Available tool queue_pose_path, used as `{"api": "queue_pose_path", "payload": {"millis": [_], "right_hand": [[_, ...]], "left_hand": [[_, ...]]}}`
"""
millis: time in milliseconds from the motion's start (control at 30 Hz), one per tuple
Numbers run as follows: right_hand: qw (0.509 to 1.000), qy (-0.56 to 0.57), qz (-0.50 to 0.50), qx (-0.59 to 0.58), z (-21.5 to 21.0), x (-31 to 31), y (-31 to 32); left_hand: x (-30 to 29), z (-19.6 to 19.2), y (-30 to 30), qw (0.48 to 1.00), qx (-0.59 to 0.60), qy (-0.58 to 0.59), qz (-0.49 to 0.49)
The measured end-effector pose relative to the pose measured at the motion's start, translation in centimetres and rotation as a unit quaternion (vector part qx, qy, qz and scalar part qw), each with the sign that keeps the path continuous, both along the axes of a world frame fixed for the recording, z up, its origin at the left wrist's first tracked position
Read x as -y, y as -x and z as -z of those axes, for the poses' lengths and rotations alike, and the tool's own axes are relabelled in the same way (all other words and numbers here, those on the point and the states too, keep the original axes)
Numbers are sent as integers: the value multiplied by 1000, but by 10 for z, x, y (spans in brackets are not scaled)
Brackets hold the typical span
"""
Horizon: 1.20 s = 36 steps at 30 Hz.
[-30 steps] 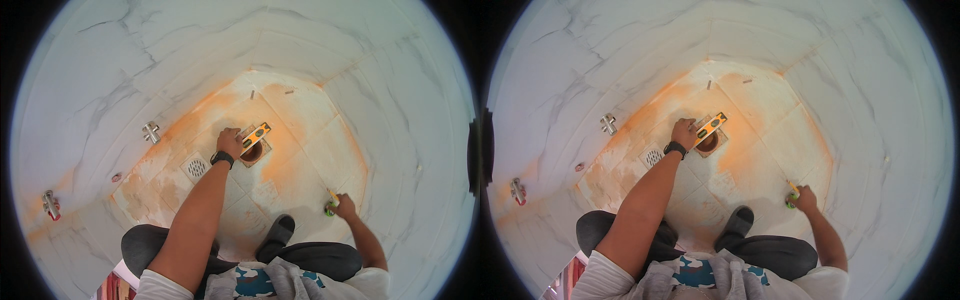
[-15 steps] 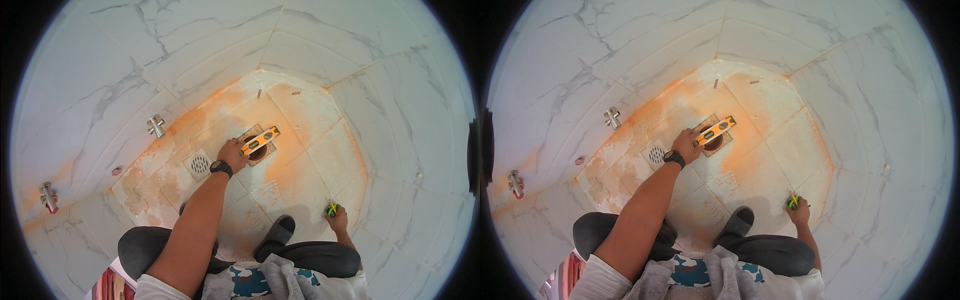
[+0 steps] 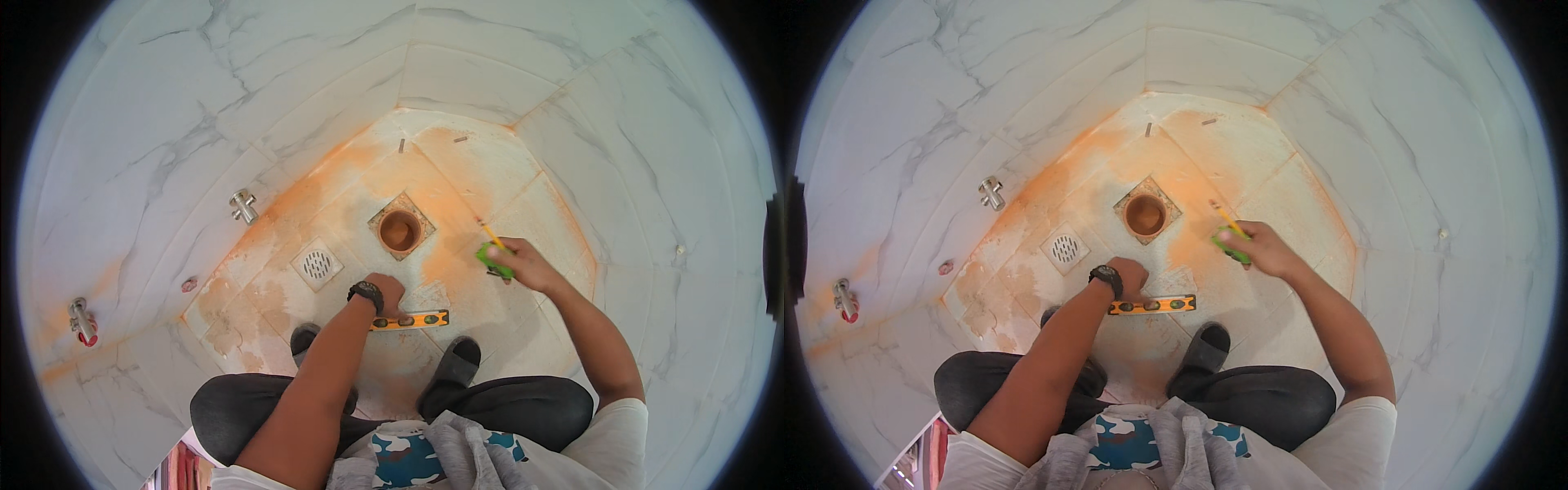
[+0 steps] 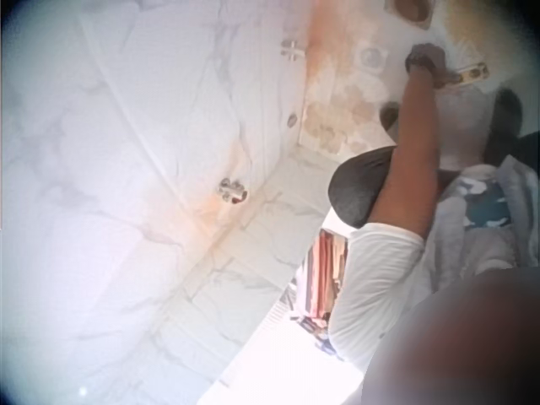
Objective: The person sits on a tiled bathroom floor and uses a tape measure and spirit level to measure distances around a central drain, marking the tiles with a pencil. The person then moves to a storage area, opens a cardboard box, and removes a white toilet seat cover.
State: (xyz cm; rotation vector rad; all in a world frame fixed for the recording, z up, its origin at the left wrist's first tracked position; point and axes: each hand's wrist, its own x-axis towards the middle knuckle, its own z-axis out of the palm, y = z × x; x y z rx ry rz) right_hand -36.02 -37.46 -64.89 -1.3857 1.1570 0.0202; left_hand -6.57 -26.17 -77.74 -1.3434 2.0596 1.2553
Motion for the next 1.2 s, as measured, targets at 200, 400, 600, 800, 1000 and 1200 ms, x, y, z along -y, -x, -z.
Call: {"api": "queue_pose_path", "payload": {"millis": [200,400,600,800,1000,1200], "right_hand": [[953,270,-112,-76,10,-32,-46],[954,205,-104,-190,12,-43,-24],[960,77,-57,-265,43,-78,68],[908,43,-11,-416,83,-193,136],[888,69,123,-438,92,-262,133],[928,113,128,-332,87,-255,127]], "left_hand": [[47,-4,40,661,-488,-305,-481],[44,-7,69,668,-458,-368,-456],[79,43,9,687,-384,-197,-584],[84,95,-50,556,-271,13,-785],[69,96,-4,548,-223,19,-806],[85,95,2,560,-179,77,-806]]}}
